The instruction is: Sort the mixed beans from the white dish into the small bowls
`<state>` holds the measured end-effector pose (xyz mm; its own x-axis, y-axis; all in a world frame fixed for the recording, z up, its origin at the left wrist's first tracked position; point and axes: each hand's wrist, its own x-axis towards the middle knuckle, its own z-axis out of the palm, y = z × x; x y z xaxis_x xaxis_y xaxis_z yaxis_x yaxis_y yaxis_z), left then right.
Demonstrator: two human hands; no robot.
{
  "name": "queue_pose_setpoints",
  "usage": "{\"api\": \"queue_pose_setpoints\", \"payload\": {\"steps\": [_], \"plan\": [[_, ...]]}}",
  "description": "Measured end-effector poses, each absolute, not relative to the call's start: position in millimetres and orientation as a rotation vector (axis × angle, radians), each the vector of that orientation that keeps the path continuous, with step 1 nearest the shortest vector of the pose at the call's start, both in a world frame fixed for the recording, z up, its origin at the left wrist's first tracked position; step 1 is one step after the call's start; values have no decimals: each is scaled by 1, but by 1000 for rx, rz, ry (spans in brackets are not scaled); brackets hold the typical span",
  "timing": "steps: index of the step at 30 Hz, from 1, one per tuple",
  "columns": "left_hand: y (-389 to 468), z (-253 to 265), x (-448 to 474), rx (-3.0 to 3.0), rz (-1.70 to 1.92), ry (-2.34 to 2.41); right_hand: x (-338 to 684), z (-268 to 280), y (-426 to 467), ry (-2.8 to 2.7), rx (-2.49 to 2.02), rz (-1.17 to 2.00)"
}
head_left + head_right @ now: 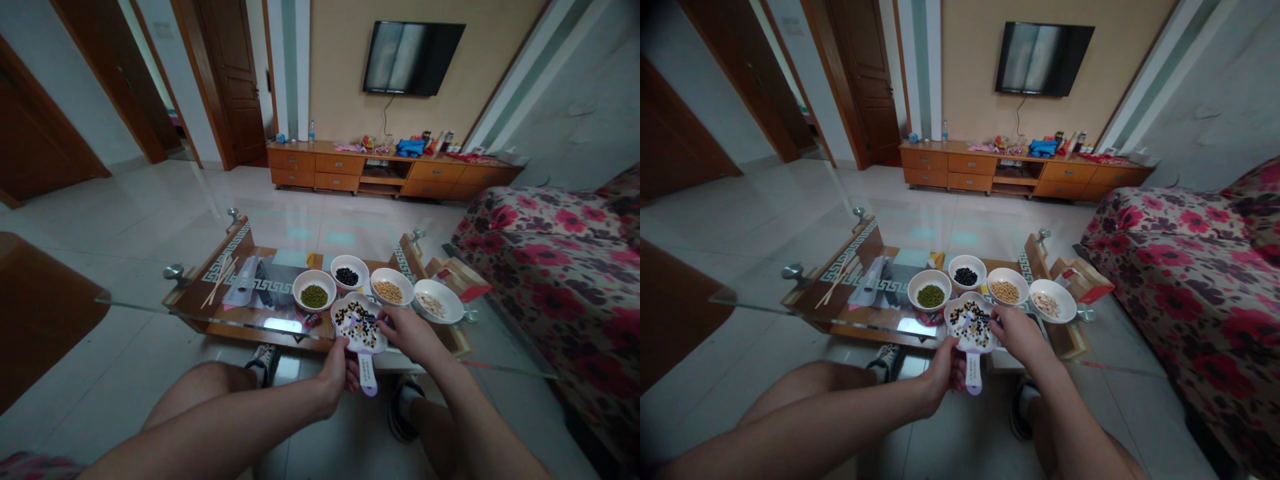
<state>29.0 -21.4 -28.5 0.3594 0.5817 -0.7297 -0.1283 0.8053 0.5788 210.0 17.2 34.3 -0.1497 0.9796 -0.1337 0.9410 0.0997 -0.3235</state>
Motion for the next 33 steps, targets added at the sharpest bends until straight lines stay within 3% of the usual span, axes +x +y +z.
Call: {"api": "queue_pose_setpoints", "payload": {"steps": [33], "plan": [[-22,-24,29,442,492,1130,210,39,17,-2223,-2016,484]]}}
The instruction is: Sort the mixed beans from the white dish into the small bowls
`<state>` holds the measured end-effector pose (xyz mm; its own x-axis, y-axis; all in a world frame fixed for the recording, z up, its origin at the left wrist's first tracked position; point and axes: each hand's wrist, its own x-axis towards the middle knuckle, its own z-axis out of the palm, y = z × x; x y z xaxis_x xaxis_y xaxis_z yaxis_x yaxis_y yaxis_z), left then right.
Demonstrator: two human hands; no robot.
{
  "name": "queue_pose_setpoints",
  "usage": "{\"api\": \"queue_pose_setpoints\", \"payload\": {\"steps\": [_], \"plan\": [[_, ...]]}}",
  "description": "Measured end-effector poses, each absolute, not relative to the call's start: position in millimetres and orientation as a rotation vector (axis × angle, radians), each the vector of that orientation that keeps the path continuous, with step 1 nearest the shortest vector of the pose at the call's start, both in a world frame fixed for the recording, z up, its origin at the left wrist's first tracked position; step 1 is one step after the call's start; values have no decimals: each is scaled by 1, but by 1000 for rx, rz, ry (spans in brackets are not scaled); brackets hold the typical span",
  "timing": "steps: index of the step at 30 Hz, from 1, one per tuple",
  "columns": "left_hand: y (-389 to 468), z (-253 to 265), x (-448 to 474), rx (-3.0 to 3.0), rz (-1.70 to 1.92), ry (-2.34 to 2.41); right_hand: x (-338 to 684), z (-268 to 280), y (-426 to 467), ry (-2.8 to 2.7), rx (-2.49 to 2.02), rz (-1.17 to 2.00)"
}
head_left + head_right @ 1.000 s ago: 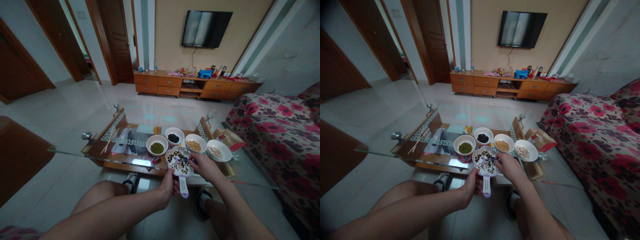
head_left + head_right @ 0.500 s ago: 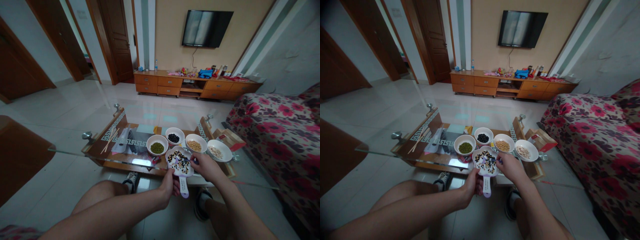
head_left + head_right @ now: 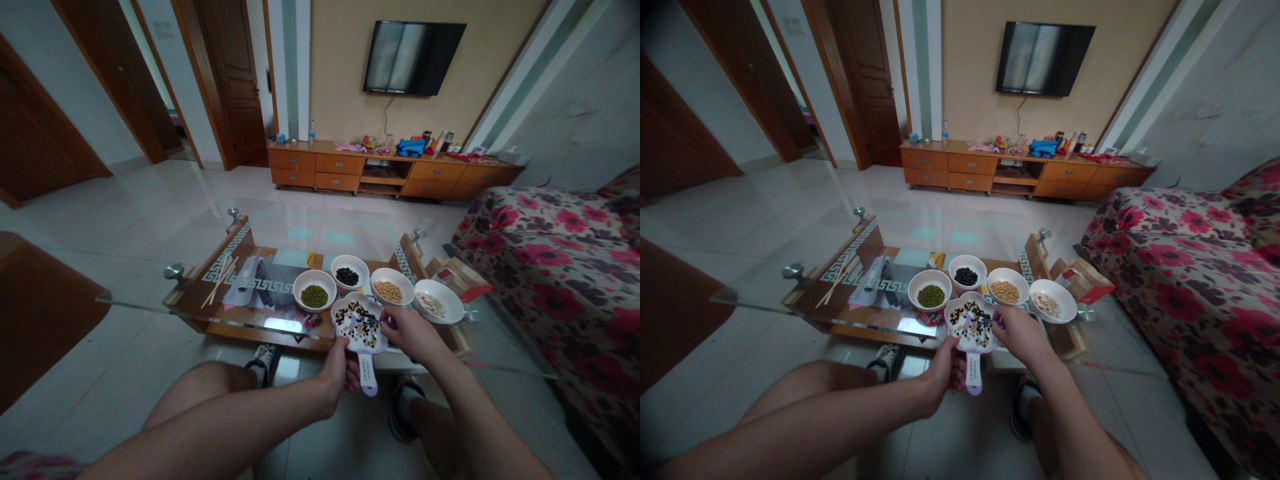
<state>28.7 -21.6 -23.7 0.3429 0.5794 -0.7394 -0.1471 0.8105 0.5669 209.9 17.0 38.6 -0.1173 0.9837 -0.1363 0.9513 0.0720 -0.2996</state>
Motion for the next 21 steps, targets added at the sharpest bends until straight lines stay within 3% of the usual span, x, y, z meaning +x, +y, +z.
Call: {"api": "queue_pose_setpoints", "payload": {"steps": [21], "plan": [[-21,-24,30,445,487,1116,201,47,24,-2114,-1891,396]]}}
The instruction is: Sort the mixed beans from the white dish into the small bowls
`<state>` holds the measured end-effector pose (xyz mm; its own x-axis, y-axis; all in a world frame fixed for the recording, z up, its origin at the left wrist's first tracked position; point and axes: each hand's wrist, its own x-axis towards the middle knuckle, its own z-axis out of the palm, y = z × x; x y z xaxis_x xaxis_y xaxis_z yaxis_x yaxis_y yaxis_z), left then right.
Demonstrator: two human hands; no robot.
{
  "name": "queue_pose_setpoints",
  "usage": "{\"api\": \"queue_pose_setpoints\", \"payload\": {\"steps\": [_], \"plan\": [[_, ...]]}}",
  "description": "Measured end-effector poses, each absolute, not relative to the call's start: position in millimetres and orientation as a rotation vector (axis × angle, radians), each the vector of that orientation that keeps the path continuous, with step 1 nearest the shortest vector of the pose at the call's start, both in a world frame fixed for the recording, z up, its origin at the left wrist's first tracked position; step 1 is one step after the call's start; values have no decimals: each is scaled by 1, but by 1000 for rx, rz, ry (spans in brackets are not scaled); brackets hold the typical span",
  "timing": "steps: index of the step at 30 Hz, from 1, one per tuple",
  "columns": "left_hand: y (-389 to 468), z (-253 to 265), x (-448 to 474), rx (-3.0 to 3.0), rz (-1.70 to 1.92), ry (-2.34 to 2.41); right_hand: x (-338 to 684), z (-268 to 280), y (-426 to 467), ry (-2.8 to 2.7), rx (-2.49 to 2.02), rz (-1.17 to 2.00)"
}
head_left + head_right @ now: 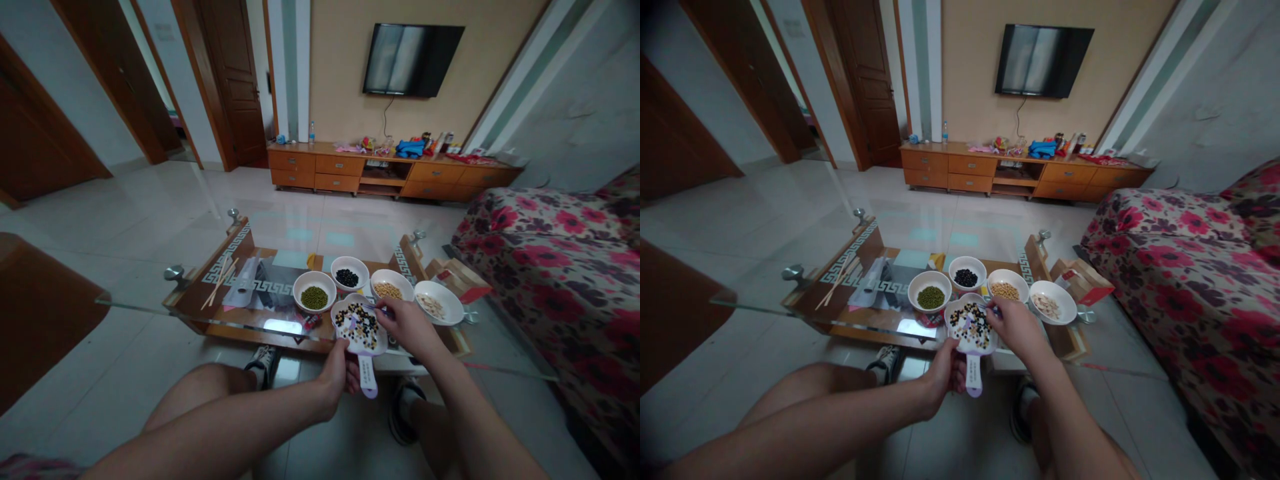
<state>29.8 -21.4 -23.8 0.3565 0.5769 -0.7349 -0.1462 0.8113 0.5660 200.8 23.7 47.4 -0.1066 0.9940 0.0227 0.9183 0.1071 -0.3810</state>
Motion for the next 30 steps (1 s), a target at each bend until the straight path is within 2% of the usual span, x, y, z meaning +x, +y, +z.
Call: {"api": "queue_pose_setpoints", "payload": {"steps": [5,13,22,30], "plan": [[-23,-27,31,446,509,1124,179,53,41,-1977,-1900,175],[-22,-25,31,445,509,1114,171,50,51,-1830,-1983,114],[-21,-24,31,447,499,1127,178,47,22,-2205,-1829,432],[-22,-29,31,465,516,1104,176,38,12,-2309,-1860,439]]}}
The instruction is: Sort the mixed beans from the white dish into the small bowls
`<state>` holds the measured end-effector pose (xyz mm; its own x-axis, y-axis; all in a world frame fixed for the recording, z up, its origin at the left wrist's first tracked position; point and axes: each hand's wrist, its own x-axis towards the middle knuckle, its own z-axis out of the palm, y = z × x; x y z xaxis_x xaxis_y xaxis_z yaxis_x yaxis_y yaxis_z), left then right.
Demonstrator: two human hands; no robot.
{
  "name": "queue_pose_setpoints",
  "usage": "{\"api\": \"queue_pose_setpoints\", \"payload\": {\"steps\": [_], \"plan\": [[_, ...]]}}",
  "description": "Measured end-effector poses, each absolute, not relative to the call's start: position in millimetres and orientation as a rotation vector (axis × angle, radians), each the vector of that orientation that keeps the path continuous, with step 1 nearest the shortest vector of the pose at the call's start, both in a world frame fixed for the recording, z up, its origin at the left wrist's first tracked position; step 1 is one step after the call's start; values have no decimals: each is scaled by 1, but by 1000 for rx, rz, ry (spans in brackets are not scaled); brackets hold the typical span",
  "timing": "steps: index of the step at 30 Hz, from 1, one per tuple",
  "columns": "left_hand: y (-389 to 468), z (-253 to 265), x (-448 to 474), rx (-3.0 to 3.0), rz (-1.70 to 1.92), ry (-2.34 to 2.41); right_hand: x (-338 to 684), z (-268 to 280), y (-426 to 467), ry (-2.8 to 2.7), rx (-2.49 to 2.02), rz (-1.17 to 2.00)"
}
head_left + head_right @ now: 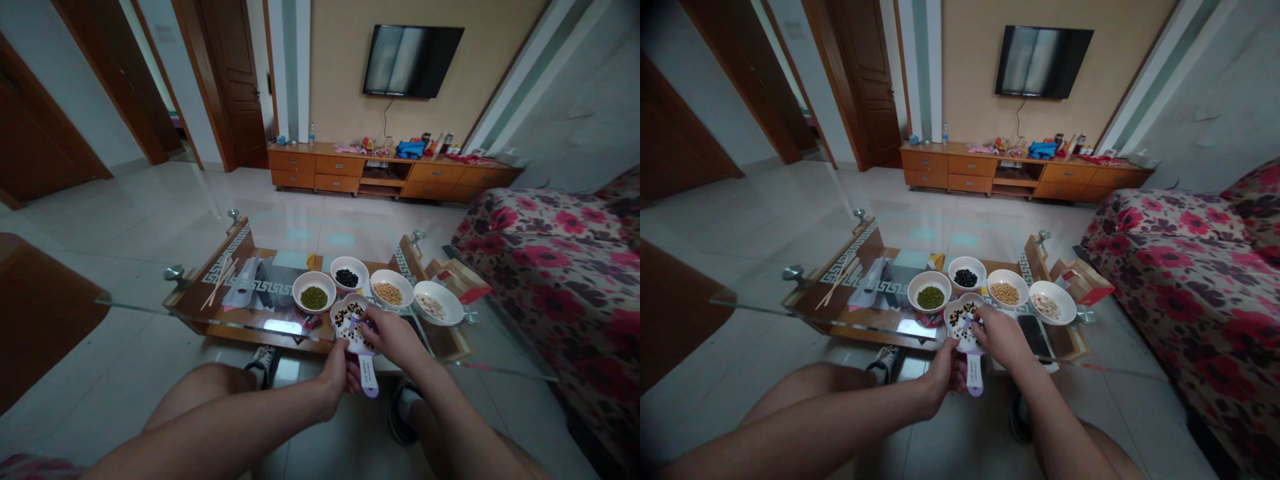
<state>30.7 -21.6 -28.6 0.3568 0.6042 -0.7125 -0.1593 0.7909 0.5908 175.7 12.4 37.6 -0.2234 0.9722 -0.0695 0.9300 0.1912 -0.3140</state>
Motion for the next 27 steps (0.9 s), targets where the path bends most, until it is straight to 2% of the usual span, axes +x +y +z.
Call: {"api": "queue_pose_setpoints", "payload": {"steps": [27], "plan": [[-22,-30,29,486,488,1100,178,34,16,-2352,-1904,398]]}}
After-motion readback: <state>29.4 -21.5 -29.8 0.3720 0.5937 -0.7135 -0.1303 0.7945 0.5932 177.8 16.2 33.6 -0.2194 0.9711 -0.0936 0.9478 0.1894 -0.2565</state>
